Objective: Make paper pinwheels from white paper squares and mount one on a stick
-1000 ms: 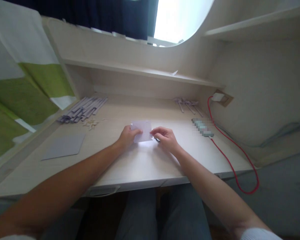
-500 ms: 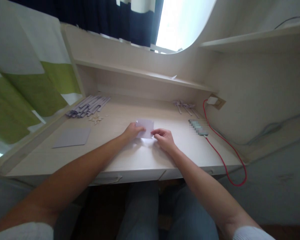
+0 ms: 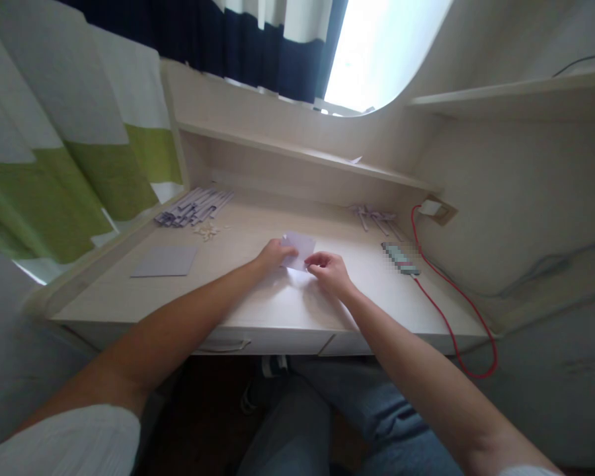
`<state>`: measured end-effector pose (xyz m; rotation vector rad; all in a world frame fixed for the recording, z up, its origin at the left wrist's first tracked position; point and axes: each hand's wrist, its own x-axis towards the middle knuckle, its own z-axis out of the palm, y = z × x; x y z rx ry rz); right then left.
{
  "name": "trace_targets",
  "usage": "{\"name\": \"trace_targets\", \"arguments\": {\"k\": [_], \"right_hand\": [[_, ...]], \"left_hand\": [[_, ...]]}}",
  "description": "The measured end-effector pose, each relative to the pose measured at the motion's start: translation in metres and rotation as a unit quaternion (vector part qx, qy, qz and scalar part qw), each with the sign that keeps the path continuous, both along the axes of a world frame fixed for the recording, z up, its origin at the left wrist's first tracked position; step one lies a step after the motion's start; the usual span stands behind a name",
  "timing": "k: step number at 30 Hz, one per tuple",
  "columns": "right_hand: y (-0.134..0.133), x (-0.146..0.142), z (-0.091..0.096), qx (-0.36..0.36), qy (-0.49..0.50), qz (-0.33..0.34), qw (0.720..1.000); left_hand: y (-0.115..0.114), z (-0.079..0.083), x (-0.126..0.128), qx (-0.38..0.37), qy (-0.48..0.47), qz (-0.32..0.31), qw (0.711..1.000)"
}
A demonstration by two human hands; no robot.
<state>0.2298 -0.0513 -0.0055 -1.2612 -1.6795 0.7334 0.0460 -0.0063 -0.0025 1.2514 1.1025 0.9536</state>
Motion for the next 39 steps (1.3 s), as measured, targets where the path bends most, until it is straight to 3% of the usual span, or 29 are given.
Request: {"name": "trace_targets", "arguments": {"k": [5,12,21,30,39], "right_hand": [[0.012,-0.004,0.009,0.008,-0.014,0.031,0.999],[0.038,0.005,0.026,0.011,-0.037,0.088,0.995],[0.064,0.004,0.026,0.037,-0.050,0.166,0.984],[0.048,0.006,0.019,0.057,-0.023,0.147,0.987],[0.064,0.003,0.026,0.017,-0.021,0.126,0.992]], "left_hand": [[0.003,0.003,-0.004,0.019,-0.002,0.029,0.999],[0.024,-0.004,-0.017,0.048,-0.017,0.078,0.996],[0.034,0.002,-0.029,0.087,-0.042,0.129,0.987],[0.026,0.003,-0.023,0.092,-0.023,0.121,0.988],[0.030,0.009,-0.028,0.090,-0.034,0.124,0.988]]}}
